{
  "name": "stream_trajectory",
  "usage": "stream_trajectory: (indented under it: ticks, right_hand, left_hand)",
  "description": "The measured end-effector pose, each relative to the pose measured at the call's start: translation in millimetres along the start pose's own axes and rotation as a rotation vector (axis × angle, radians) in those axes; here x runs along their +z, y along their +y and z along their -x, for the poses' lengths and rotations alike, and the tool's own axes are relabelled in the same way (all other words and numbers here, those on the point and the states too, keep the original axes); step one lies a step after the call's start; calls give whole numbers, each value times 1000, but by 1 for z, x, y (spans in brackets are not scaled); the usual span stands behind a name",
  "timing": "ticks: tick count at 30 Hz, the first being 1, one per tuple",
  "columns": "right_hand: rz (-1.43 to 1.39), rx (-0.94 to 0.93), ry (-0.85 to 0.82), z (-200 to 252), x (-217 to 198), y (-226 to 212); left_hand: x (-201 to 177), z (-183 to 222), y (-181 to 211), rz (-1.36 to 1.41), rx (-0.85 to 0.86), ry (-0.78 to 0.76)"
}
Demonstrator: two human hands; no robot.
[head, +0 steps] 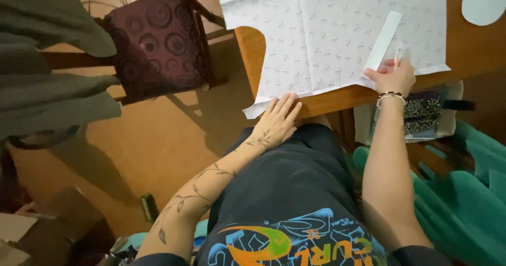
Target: Tracing a pattern onto fabric using a marking tool and arranging fabric pieces on a table
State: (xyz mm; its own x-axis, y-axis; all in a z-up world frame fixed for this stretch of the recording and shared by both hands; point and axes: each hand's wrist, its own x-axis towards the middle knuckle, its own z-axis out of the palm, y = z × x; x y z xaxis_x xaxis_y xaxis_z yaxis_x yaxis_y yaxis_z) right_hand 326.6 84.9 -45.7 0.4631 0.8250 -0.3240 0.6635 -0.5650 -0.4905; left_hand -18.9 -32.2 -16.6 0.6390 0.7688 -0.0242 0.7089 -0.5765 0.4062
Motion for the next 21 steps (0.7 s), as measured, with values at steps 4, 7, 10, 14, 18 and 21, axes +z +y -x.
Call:
stream_trajectory:
  ticks: [4,7,10,14,18,21]
  right_hand:
    - [37,-186,-28,-3,7,-6]
    - [78,-383,-43,21,14,-36]
    - [51,-547,-179,63,7,-87]
    - [-87,-615,-381,89,5,-119]
    - [-74,-400,-391,74,13,-106]
    - [28,-274,-256,49,18,-80]
  left_hand:
    - [-5,8,-4,-127,-22,-48]
    - [9,14,-9,-59,-24,-6]
    - [12,17,-10,15,-28,45]
    - [9,14,-9,15,-40,16]
    - [12,15,-12,13,-44,26]
    - [16,14,-13,37,-48,1]
